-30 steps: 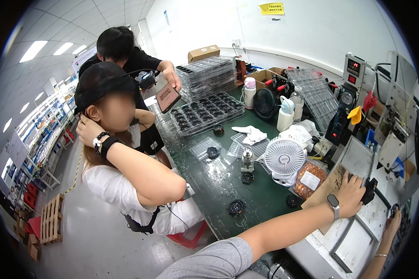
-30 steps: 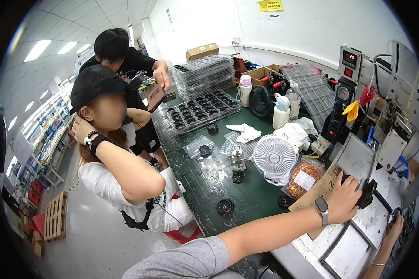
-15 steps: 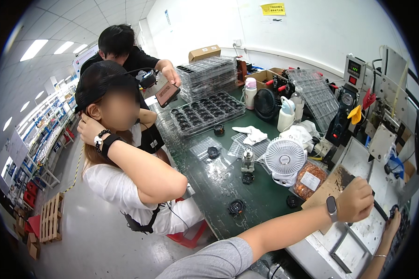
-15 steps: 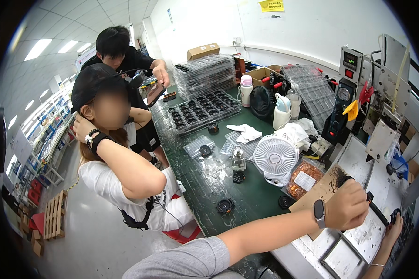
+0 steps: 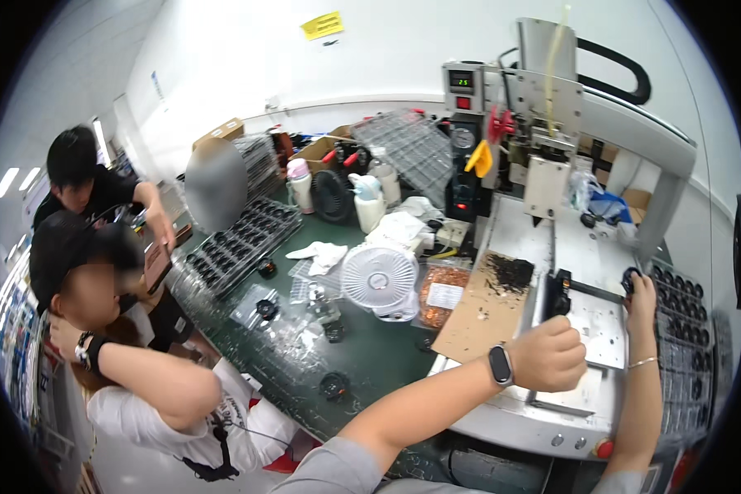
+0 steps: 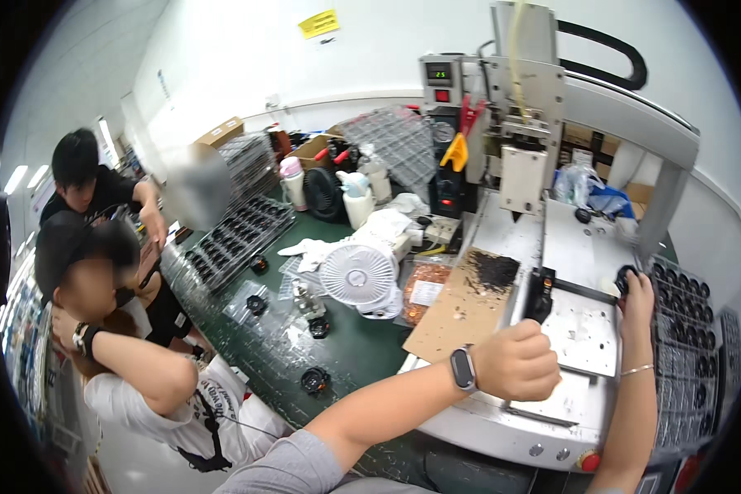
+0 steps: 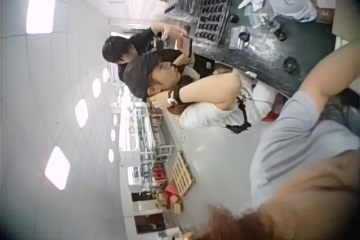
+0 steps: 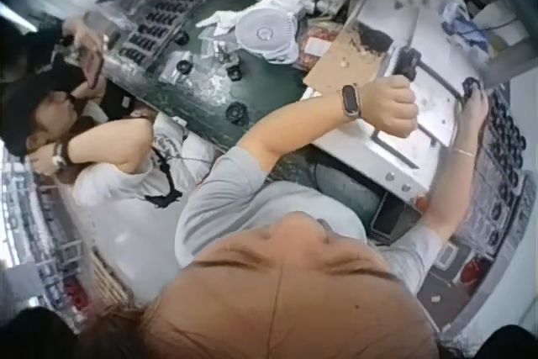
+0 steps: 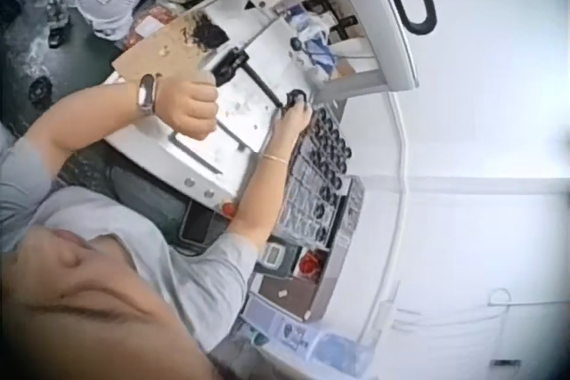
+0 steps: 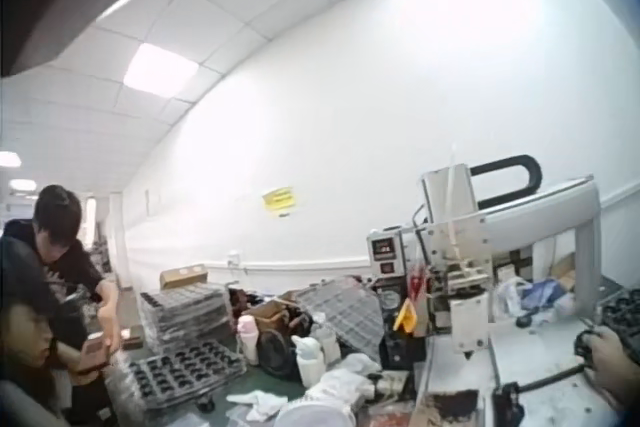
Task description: Assembling and testing electronic components using a specialized machine.
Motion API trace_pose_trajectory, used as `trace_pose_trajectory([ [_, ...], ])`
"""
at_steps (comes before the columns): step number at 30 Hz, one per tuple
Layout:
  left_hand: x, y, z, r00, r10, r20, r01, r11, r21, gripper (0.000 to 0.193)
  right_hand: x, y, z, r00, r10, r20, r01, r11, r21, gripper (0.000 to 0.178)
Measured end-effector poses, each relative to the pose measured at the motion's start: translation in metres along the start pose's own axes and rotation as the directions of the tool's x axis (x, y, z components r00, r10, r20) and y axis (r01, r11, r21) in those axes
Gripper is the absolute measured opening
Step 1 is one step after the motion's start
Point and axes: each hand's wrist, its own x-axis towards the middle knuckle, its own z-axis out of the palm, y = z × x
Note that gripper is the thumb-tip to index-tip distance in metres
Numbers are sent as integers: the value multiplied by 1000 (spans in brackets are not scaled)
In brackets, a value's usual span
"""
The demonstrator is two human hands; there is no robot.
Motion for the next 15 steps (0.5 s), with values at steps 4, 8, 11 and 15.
trace_pose_trajectory([
  [4,-2,-20,15,779,-627,35,622,778,94,16,-36,-34,16,899,-373,229,392,919,-46,11],
  [8,-24,-46,25,458,-858,234,873,483,63,48,-97,-80,37,724,-397,564,493,870,-20,9],
  [11,-5,-54,34,381,-866,324,911,412,29,52,-118,-83,44,646,-319,693,584,792,-180,16],
  [15,-6,-61,38,328,-895,301,916,380,132,45,-122,-67,56,595,-333,731,591,798,-118,20],
])
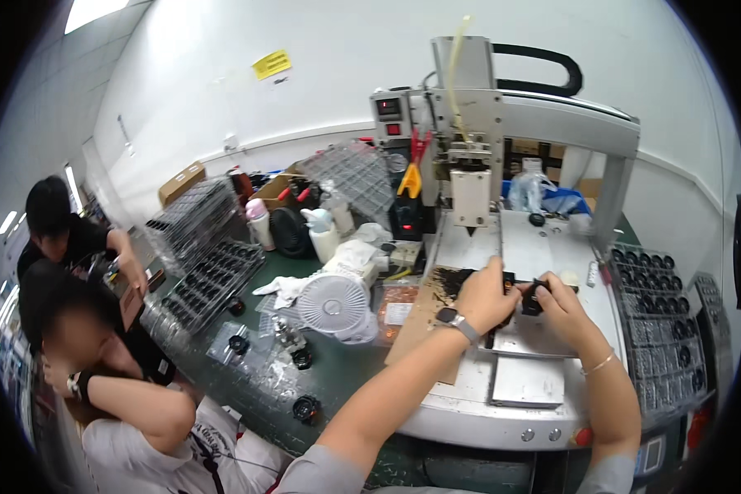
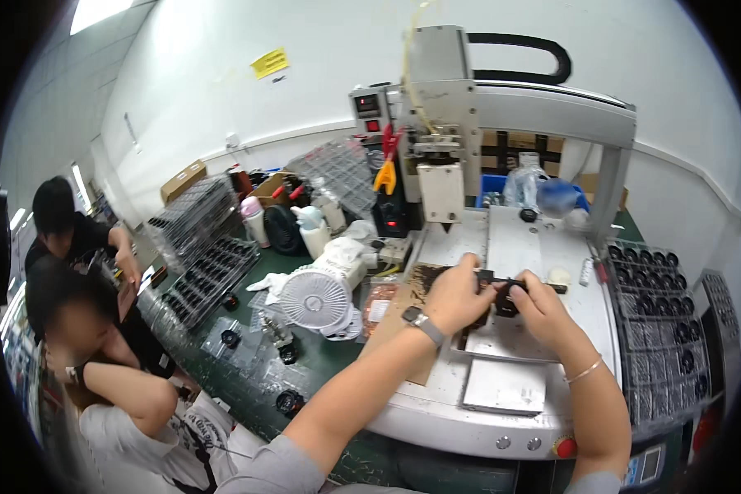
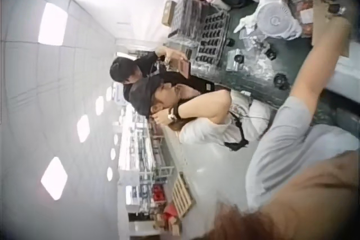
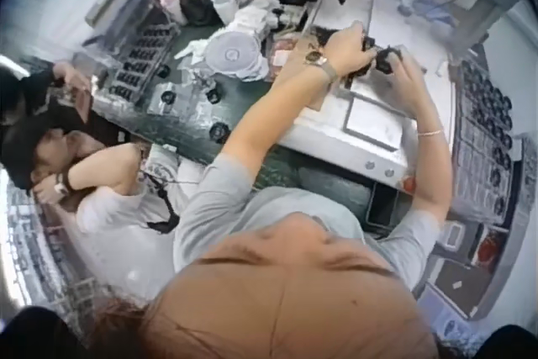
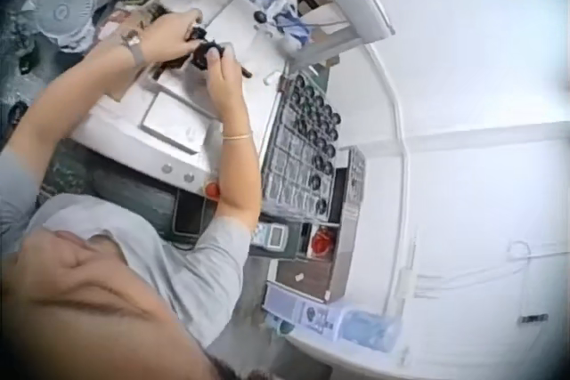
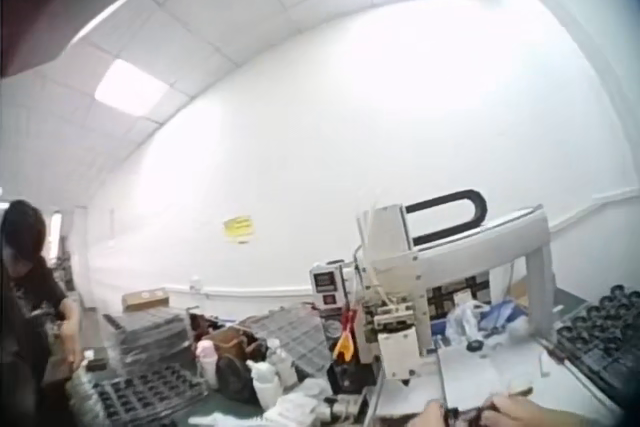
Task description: Assembling and testing electronic components using a specialized machine.
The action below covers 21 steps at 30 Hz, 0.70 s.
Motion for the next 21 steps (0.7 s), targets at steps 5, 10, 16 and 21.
trace_pose_trajectory([
  [5,14,7,21,999,30,-13,-31,995,-90,60,-10,15,-10,991,-129,27,130,991,-39,24],
  [10,21,-11,42,992,19,-121,-41,982,-183,65,-6,-3,-3,990,-110,83,123,976,-178,26],
  [16,20,22,17,976,-43,-214,-30,944,-328,66,-5,-4,-5,986,-141,89,156,970,-185,32],
  [21,-2,68,-59,782,424,-458,-546,820,-173,67,0,-7,-10,978,-189,92,198,975,-101,19],
])
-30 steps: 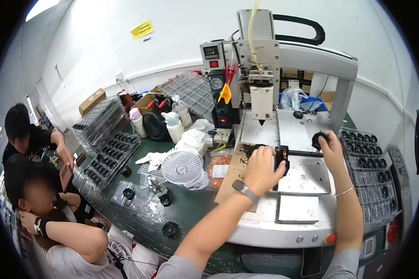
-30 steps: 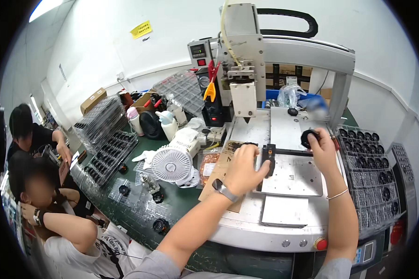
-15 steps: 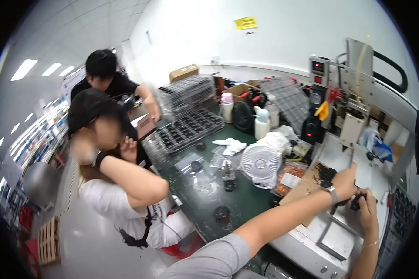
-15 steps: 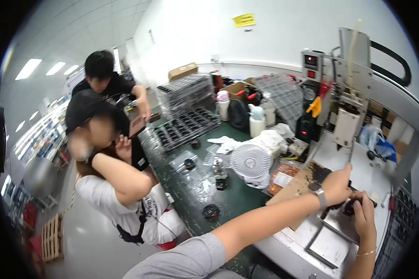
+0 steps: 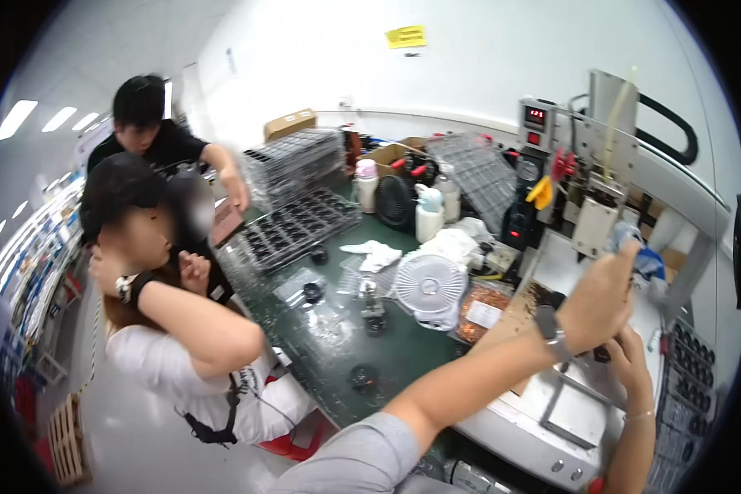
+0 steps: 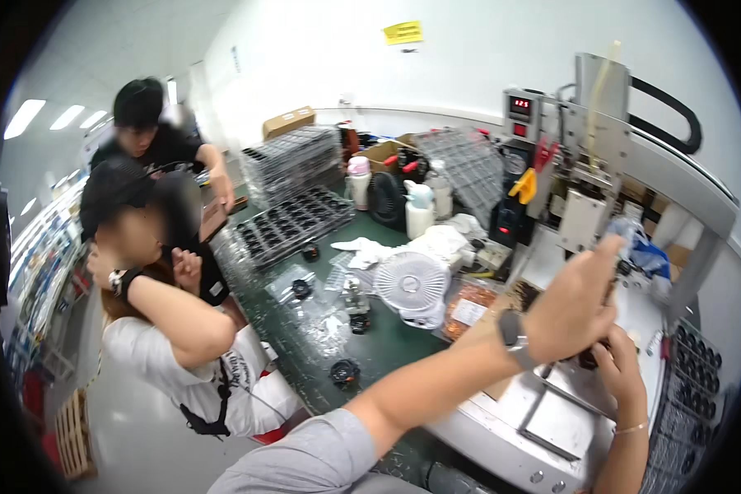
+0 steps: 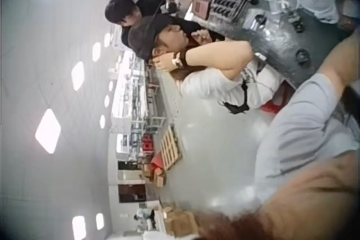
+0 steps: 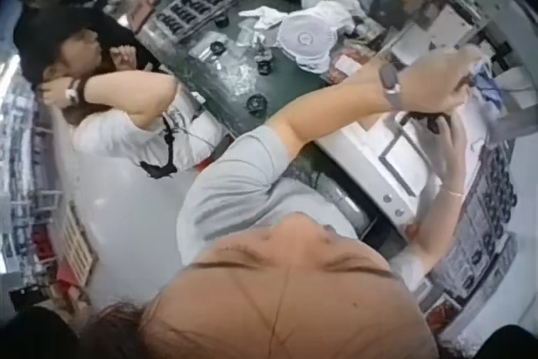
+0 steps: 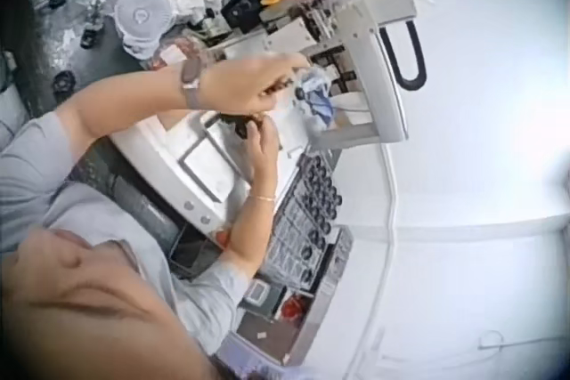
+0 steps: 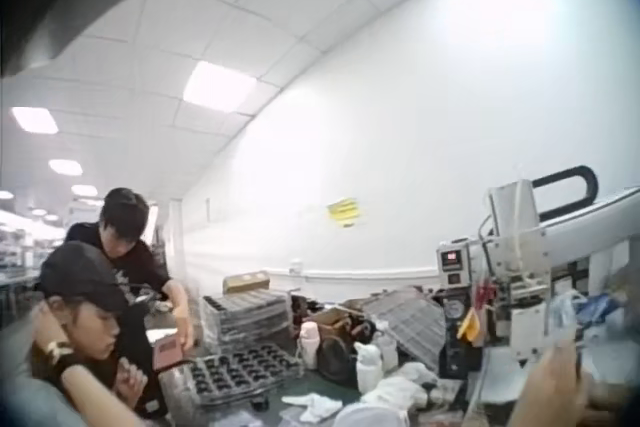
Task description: Assembling and testing electronic components using a specialized machine.
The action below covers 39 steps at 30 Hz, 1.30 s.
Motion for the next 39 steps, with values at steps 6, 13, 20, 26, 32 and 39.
trace_pose_trajectory([
  [6,-65,31,-96,1000,6,7,-6,996,89,70,41,-33,10,891,442,-102,-413,883,223,16],
  [13,-79,53,-119,998,11,-68,5,972,233,70,80,-33,19,929,338,-148,-357,724,-590,21],
  [20,-90,64,-137,978,-161,-136,178,976,125,70,106,-30,37,871,491,-26,-324,534,-781,20],
  [26,-109,65,-162,966,-226,-124,251,932,261,66,104,-38,35,823,568,-23,-335,453,-826,22],
  [32,-195,32,-236,875,-482,-43,295,461,837,43,101,-46,34,779,620,92,-282,478,-832,25],
  [39,-290,17,-276,634,-772,-46,282,176,943,42,105,-30,39,779,613,134,-223,471,-854,34],
])
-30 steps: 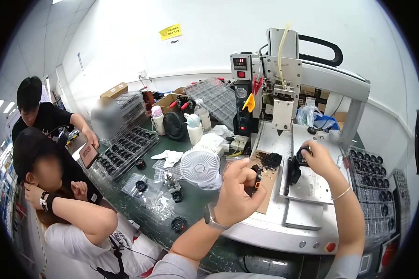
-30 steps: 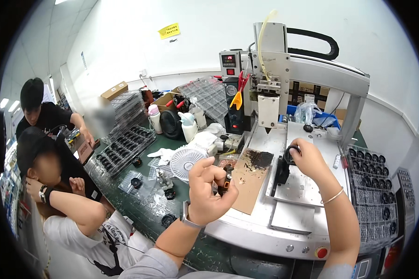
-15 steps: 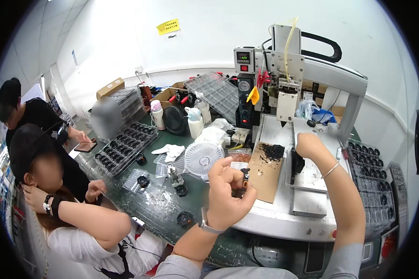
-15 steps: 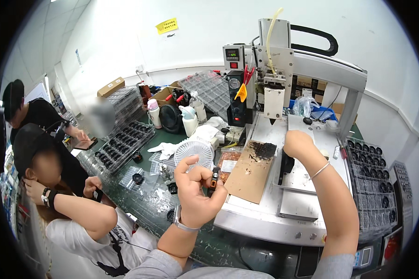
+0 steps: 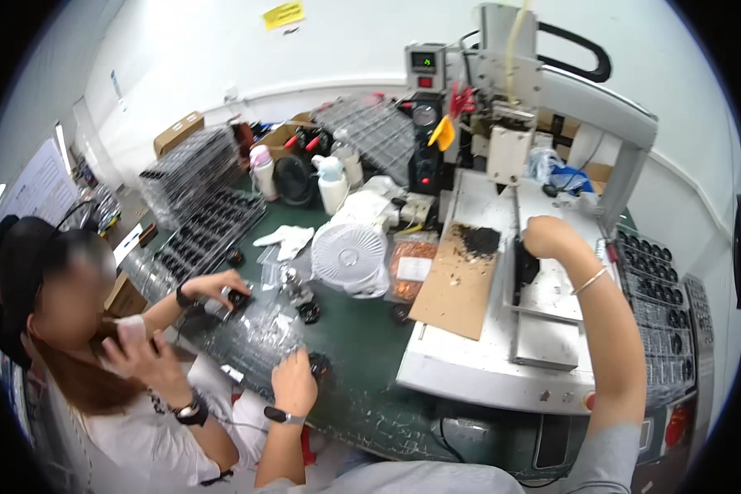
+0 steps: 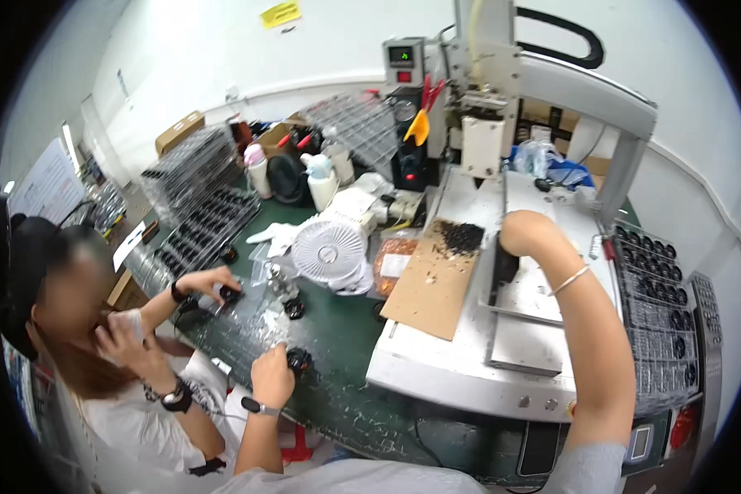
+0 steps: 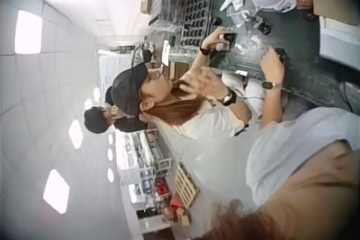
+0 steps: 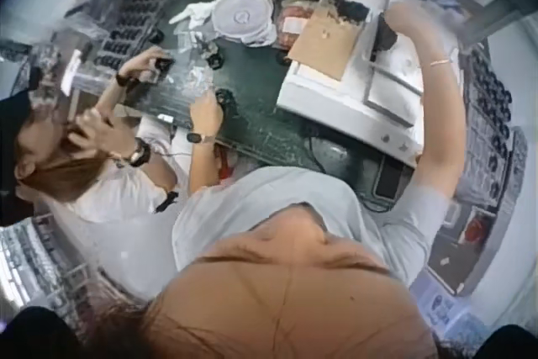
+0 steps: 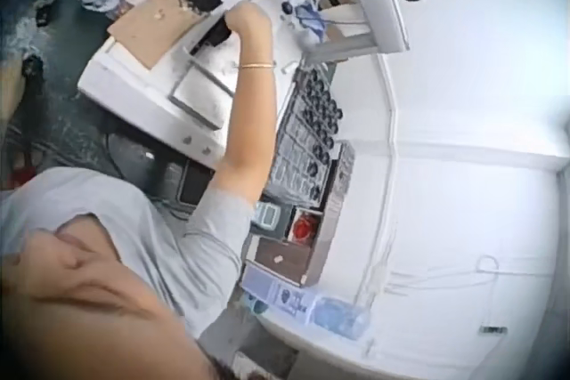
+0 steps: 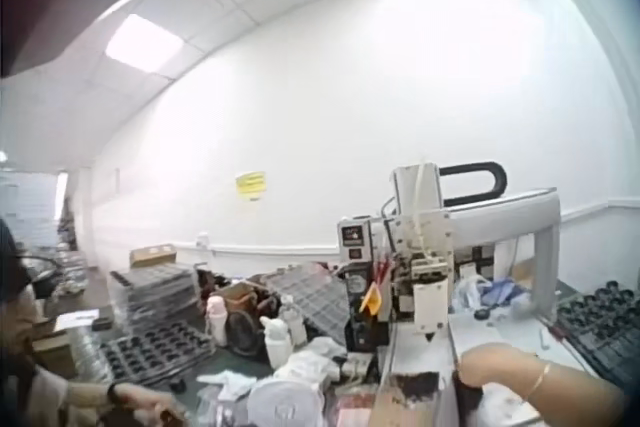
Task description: Assembling and testing electronic components using a specialized machine.
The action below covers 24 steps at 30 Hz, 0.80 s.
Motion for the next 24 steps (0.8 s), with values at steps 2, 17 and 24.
trace_pose_trajectory([
  [2,-7,2,-16,1000,-7,4,6,999,38,39,-13,-7,-3,989,110,-99,-97,988,123,44],
  [17,-6,6,-1,981,193,10,-185,954,-235,42,-10,42,47,946,14,-325,219,710,669,59],
  [24,-5,3,-35,978,210,-13,-208,953,-222,44,-65,15,-10,882,-256,-397,407,838,364,29],
])
